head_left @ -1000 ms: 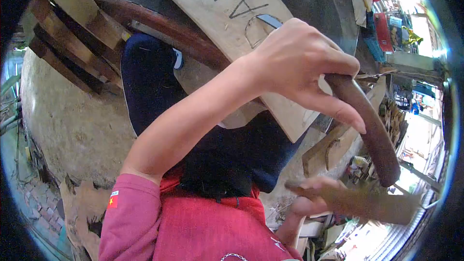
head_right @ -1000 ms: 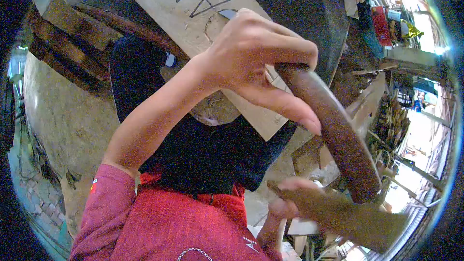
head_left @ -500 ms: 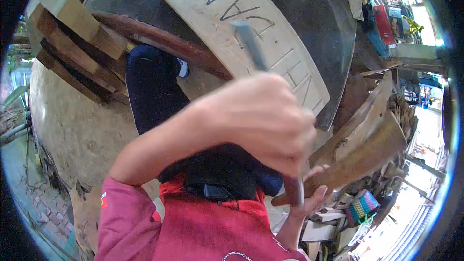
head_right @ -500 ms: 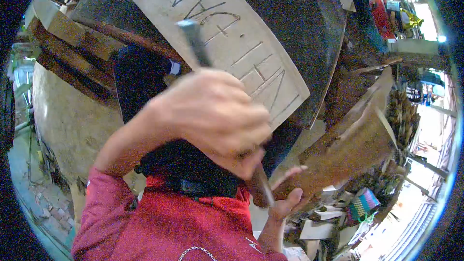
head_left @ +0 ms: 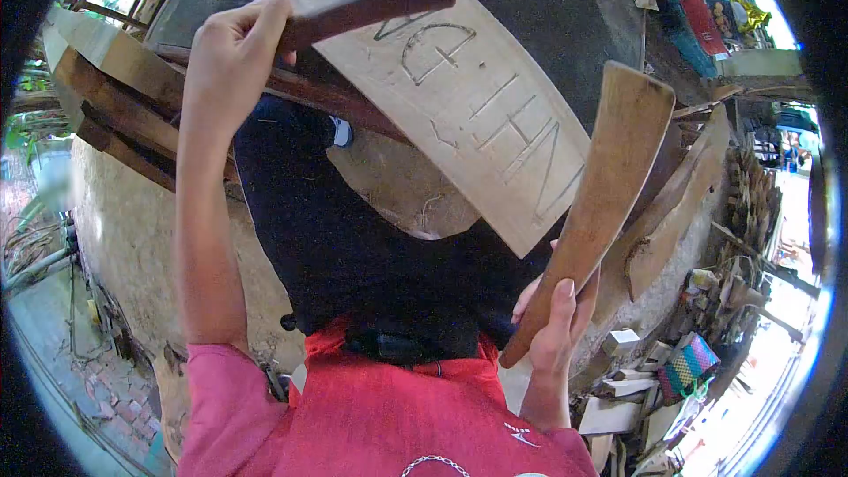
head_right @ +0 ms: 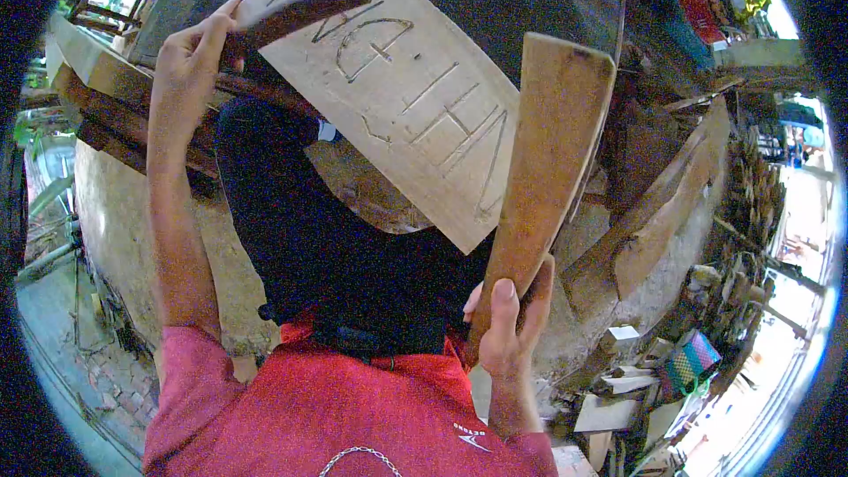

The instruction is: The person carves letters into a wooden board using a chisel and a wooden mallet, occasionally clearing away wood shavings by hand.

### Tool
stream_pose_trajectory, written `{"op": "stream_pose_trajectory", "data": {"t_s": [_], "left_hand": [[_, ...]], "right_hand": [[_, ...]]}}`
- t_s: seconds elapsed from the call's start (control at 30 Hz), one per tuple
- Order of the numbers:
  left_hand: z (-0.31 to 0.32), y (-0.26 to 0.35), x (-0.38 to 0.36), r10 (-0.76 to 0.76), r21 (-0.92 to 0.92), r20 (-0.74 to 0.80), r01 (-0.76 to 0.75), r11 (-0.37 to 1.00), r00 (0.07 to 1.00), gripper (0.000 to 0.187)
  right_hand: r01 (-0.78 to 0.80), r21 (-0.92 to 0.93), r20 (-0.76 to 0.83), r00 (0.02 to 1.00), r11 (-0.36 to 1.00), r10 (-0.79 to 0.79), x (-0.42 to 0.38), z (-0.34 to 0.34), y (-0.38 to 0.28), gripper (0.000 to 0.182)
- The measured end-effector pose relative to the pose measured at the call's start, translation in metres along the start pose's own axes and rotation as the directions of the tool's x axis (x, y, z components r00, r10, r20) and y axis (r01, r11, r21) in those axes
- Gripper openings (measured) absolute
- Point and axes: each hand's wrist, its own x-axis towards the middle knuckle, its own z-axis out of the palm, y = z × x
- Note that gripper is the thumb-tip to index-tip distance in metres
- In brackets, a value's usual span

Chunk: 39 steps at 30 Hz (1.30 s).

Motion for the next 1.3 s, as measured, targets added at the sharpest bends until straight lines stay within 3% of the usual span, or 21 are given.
{"op": "stream_pose_trajectory", "data": {"t_s": [0.13, 0.23, 0.33, 0.43, 0.5, 0.53, 0.63, 0.67, 0.73, 0.77, 0.8, 0.87, 0.97, 1.0, 1.13, 1.2, 1.3], "left_hand": [[0.010, 0.011, -0.018, 0.031, -0.137, -0.113, -0.047, 0.989, 0.993, 0.040], [0.006, 0.006, -0.038, 0.076, -0.031, -0.109, -0.080, 0.996, 0.991, 0.036], [0.003, 0.020, -0.064, 0.088, -0.038, -0.080, -0.091, 0.995, 0.993, 0.031], [-0.006, 0.039, -0.088, 0.041, 0.010, 0.002, -0.041, 0.999, 0.999, 0.029], [-0.006, 0.051, -0.099, 0.031, 0.053, 0.014, -0.032, 0.998, 0.999, 0.028], [0.004, 0.049, -0.104, 0.207, 0.144, -0.132, -0.188, 0.972, 0.970, 0.035], [0.014, 0.053, -0.119, 0.416, -0.012, -0.109, -0.420, 0.907, 0.903, 0.038], [0.031, 0.060, -0.117, 0.528, -0.091, -0.157, -0.545, 0.834, 0.835, 0.043], [0.058, 0.089, -0.109, 0.700, -0.221, -0.062, -0.694, 0.685, 0.711, 0.055], [0.065, 0.107, -0.104, 0.761, -0.291, 0.085, -0.715, 0.636, 0.643, 0.064], [0.085, 0.117, -0.102, 0.820, -0.334, 0.082, -0.760, 0.558, 0.566, 0.064], [0.113, 0.139, -0.091, 0.898, -0.380, 0.109, -0.816, 0.435, 0.427, 0.066], [0.139, 0.160, -0.071, 0.956, -0.361, 0.095, -0.885, 0.292, 0.277, 0.057], [0.148, 0.161, -0.063, 0.968, -0.369, 0.058, -0.895, 0.249, 0.245, 0.049], [0.160, 0.158, -0.040, 0.965, -0.467, 0.167, -0.845, 0.259, 0.203, 0.048], [0.165, 0.153, -0.034, 0.964, -0.448, 0.149, -0.853, 0.266, 0.223, 0.050], [0.169, 0.150, -0.032, 0.958, -0.424, 0.092, -0.860, 0.283, 0.270, 0.051]], "right_hand": [[-0.027, 0.007, 0.002, 1.000, 1.000, 0.027, 0.013, 0.008, -0.018, 0.046], [-0.086, -0.122, -0.082, 0.994, 0.989, 0.076, 0.033, 0.002, -0.031, 0.042], [-0.140, -0.265, -0.166, 0.981, 0.954, 0.098, 0.072, -0.011, -0.051, 0.047], [-0.163, -0.341, -0.129, 0.984, 0.926, 0.126, 0.107, -0.026, -0.074, 0.050], [-0.105, -0.324, -0.149, 0.987, 0.940, 0.059, 0.124, -0.035, -0.070, 0.052], [-0.072, -0.315, -0.157, 0.987, 0.946, 0.023, 0.130, -0.038, -0.068, 0.053], [0.012, -0.207, -0.178, 0.983, 0.978, -0.050, 0.124, -0.044, -0.066, 0.055], [0.057, -0.157, -0.184, 0.979, 0.986, -0.086, 0.121, -0.044, -0.066, 0.055], [0.127, -0.004, -0.208, 0.970, 0.992, -0.126, 0.113, -0.048, -0.061, 0.055], [0.153, 0.098, -0.228, 0.965, 0.983, -0.127, 0.108, -0.055, -0.054, 0.056], [0.190, 0.210, -0.179, 0.972, 0.959, -0.153, 0.103, -0.068, -0.046, 0.058], [0.241, 0.324, -0.275, 0.949, 0.915, -0.152, 0.089, -0.075, -0.044, 0.059], [0.350, 0.273, -0.547, 0.823, 0.896, -0.155, 0.073, -0.082, -0.037, 0.063], [0.357, 0.200, -0.568, 0.801, 0.912, -0.189, 0.070, -0.089, -0.038, 0.064], [0.286, 0.032, -0.511, 0.828, 0.958, -0.230, 0.043, -0.116, -0.020, 0.067], [0.168, -0.034, -0.588, 0.794, 0.985, -0.156, 0.041, -0.081, -0.036, 0.064], [0.208, 0.064, -0.497, 0.854, 0.976, -0.150, 0.036, -0.097, -0.019, 0.055]]}}
